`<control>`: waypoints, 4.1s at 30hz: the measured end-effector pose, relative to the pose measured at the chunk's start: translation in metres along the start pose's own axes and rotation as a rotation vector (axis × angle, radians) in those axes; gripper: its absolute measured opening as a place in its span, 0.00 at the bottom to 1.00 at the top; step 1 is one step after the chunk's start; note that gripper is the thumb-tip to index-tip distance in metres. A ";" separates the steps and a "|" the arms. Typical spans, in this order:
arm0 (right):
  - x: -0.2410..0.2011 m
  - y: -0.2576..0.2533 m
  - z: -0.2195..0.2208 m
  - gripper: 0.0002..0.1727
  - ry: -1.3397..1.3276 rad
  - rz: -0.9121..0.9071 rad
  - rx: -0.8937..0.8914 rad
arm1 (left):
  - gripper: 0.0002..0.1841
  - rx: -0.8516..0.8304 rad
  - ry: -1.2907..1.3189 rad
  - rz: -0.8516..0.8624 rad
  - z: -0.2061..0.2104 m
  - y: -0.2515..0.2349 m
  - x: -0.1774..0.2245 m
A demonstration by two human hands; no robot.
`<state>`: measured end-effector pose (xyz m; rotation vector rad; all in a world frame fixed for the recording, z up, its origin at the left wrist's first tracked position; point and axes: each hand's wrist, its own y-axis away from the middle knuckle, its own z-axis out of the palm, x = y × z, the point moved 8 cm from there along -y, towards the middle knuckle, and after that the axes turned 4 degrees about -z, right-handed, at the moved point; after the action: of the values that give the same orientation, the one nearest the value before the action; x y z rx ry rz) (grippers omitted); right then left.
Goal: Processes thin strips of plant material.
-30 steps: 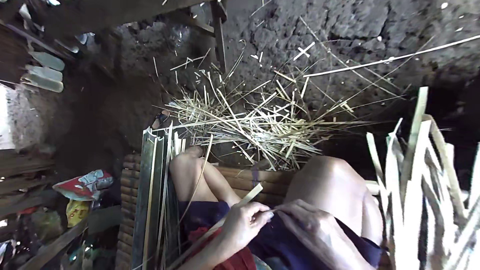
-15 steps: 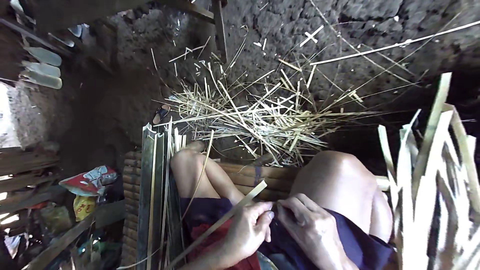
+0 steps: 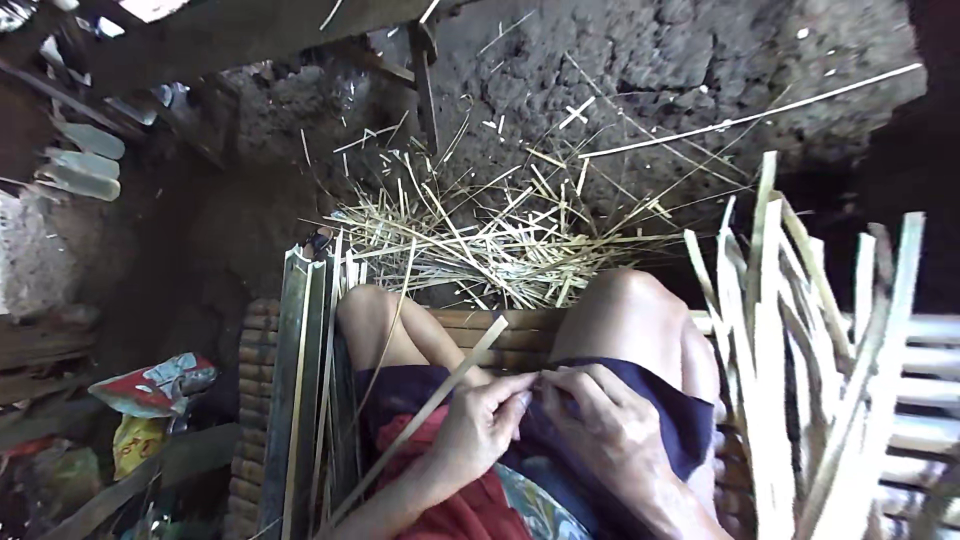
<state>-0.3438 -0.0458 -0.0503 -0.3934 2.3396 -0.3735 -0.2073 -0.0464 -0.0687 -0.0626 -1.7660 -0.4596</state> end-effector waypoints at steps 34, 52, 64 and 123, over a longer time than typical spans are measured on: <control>-0.043 0.027 -0.012 0.29 -0.985 0.226 -0.144 | 0.28 -0.045 1.085 0.058 0.014 -0.022 0.043; -0.041 -0.010 -0.046 0.15 -0.664 0.044 -0.129 | 0.30 -0.349 1.080 -0.246 0.041 -0.010 0.039; -0.013 -0.001 -0.061 0.15 -0.719 0.159 -0.106 | 0.28 -0.557 1.058 -0.276 0.052 -0.001 0.025; -0.091 0.049 0.017 0.22 -1.228 -0.055 -0.995 | 0.30 0.230 1.221 -0.229 -0.055 0.012 -0.038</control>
<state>-0.2772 0.0308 -0.0243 -0.8331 1.1211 0.8508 -0.1440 -0.0464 -0.0920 0.4930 -0.6041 -0.3287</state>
